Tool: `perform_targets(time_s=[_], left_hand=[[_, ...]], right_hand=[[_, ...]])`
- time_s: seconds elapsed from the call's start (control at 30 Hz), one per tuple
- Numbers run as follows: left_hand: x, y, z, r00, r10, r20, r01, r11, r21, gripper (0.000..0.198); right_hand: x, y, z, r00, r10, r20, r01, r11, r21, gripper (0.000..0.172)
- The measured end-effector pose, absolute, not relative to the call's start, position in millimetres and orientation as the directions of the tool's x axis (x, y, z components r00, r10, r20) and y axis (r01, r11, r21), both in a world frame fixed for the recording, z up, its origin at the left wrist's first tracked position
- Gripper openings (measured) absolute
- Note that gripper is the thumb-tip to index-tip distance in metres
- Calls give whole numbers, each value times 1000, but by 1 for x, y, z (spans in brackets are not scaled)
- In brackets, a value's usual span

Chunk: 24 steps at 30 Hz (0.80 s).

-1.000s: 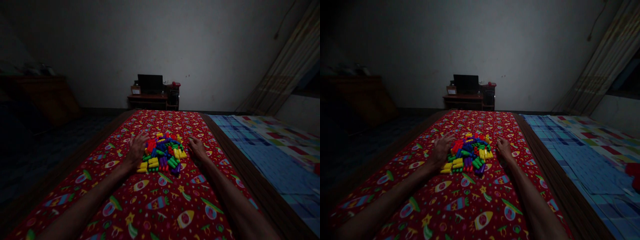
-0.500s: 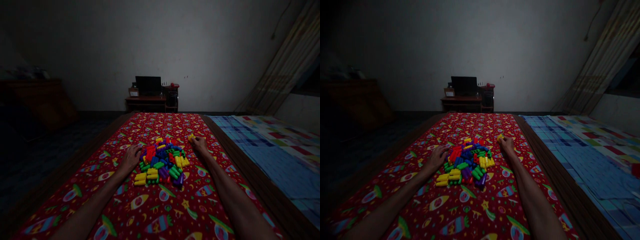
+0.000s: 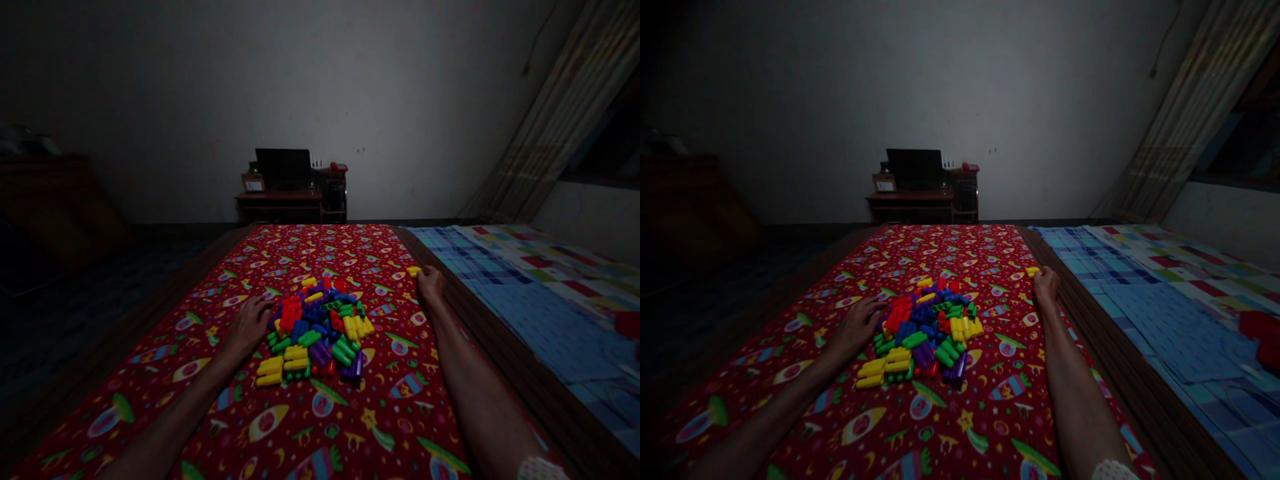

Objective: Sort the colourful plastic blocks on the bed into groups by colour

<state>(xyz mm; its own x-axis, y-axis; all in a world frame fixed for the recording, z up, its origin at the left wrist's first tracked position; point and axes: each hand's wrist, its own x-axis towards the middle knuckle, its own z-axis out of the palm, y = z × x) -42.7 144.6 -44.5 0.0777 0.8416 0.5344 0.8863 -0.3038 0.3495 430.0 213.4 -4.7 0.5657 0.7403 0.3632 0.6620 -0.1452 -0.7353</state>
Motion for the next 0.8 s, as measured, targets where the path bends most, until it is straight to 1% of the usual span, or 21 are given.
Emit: perform_targets(time_s=[0.07, 0.1, 0.17, 0.2, 0.23, 0.27, 0.3, 0.33, 0.37, 0.4, 0.43, 0.47, 0.5, 0.53, 0.6, 0.67, 0.73, 0.8], left_hand=[[-42, 144, -43, 80, 845, 529, 883, -306, 356, 37], [-42, 144, -42, 82, 847, 526, 881, -308, 359, 37], [-41, 144, -41, 89, 851, 518, 877, -313, 363, 37], [-41, 143, -40, 91, 852, 516, 877, -315, 364, 37], [-40, 142, -39, 90, 852, 516, 876, -314, 365, 36], [-39, 141, -38, 86, 852, 516, 877, -311, 367, 36], [-39, 140, -37, 83, 853, 516, 877, -308, 369, 36], [-38, 139, -36, 81, 855, 513, 876, -306, 372, 36], [-37, 137, -34, 84, 858, 507, 876, -306, 373, 37], [-37, 136, -32, 90, 861, 501, 875, -308, 373, 37], [-37, 135, -31, 99, 864, 494, 875, -312, 371, 37], [-36, 134, -30, 106, 866, 489, 874, -316, 369, 37], [-36, 134, -30, 110, 867, 487, 874, -317, 368, 37], [-36, 134, -30, 107, 866, 488, 874, -316, 369, 37], [-37, 136, -31, 97, 864, 495, 873, -312, 374, 37], [-38, 137, -34, 91, 860, 502, 872, -312, 377, 36], [-39, 139, -36, 83, 856, 510, 874, -309, 376, 36], [-39, 139, -38, 80, 855, 513, 875, -307, 374, 37]], right_hand=[[423, 209, 4, 547, 719, 429, 706, -121, -698, 47], [417, 206, 11, 506, 730, 460, 733, -82, -675, 45], [400, 201, 28, 328, 816, 477, 782, 49, -622, 38], [389, 197, 37, 191, 875, 445, 797, 127, -591, 34], [378, 194, 45, 27, 928, 372, 805, 201, -558, 30], [365, 189, 53, -144, 956, 255, 805, 263, -532, 27], [352, 185, 58, -297, 948, 113, 799, 312, -514, 24], [340, 180, 62, -417, 909, -24, 794, 351, -497, 23], [329, 175, 63, -496, 859, -125, 791, 388, -473, 23], [320, 169, 63, -541, 821, -184, 792, 424, -439, 23], [312, 164, 61, -562, 804, -198, 795, 457, -400, 22], [307, 159, 57, -569, 804, -176, 796, 484, -364, 18], [303, 154, 53, -572, 809, -135, 793, 505, -340, 13], [302, 148, 49, -575, 814, -87, 786, 519, -337, 13], [303, 139, 43, -577, 817, -11, 757, 530, -383, 26], [309, 134, 41, -574, 818, 17, 725, 519, -453, 32], [319, 136, 43, -556, 831, 6, 697, 470, -541, 31], [335, 146, 48, -502, 865, 11, 656, 389, -647, 24]])
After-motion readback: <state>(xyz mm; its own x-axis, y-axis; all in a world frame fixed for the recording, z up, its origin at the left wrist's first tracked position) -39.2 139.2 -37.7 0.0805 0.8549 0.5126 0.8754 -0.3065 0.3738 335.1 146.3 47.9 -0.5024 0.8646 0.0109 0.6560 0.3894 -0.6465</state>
